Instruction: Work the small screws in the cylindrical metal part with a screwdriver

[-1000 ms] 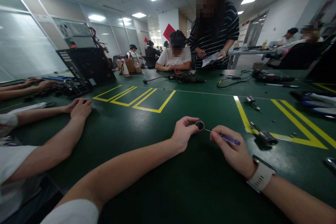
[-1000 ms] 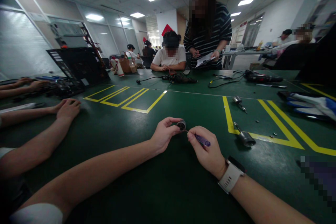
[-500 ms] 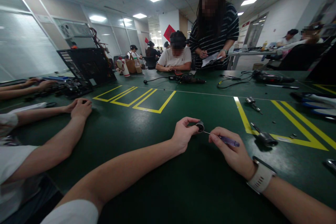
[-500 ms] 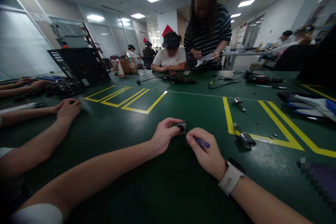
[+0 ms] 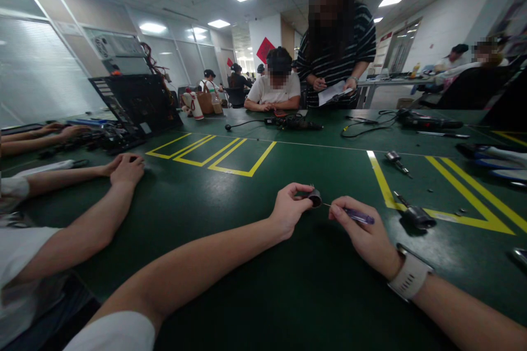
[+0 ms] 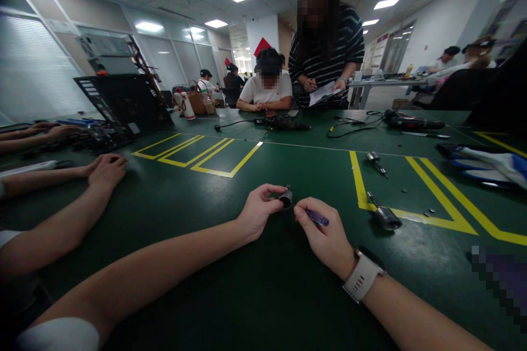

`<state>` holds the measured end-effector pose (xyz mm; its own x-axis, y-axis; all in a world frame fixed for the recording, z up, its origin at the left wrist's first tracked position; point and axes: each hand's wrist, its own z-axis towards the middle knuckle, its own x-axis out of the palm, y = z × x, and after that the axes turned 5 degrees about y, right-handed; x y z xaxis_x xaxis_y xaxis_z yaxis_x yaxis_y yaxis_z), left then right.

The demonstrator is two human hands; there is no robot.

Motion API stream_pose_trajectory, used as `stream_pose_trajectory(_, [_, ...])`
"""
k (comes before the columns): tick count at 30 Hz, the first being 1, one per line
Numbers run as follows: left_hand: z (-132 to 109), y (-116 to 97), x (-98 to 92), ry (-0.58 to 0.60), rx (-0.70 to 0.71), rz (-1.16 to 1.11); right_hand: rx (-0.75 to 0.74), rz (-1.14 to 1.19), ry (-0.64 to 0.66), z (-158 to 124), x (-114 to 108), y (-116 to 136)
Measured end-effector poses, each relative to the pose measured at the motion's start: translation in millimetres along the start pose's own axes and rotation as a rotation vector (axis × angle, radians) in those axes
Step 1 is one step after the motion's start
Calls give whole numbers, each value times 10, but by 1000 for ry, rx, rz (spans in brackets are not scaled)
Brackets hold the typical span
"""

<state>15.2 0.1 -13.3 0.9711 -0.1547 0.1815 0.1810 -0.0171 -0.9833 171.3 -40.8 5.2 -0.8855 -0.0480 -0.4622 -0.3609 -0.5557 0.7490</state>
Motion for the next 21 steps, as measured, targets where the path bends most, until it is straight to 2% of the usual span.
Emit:
stream_pose_trajectory(8, [-1,46,-54,82,28,5,74,70,-51,6,-18,-70])
stream_pose_trajectory(16, [-26,26,-62,116,57,35,127,179,-44,16,-17,-71])
stream_pose_trajectory(21, [-35,-3,-62,96,51,64,132,205,-39,16,-12,-64])
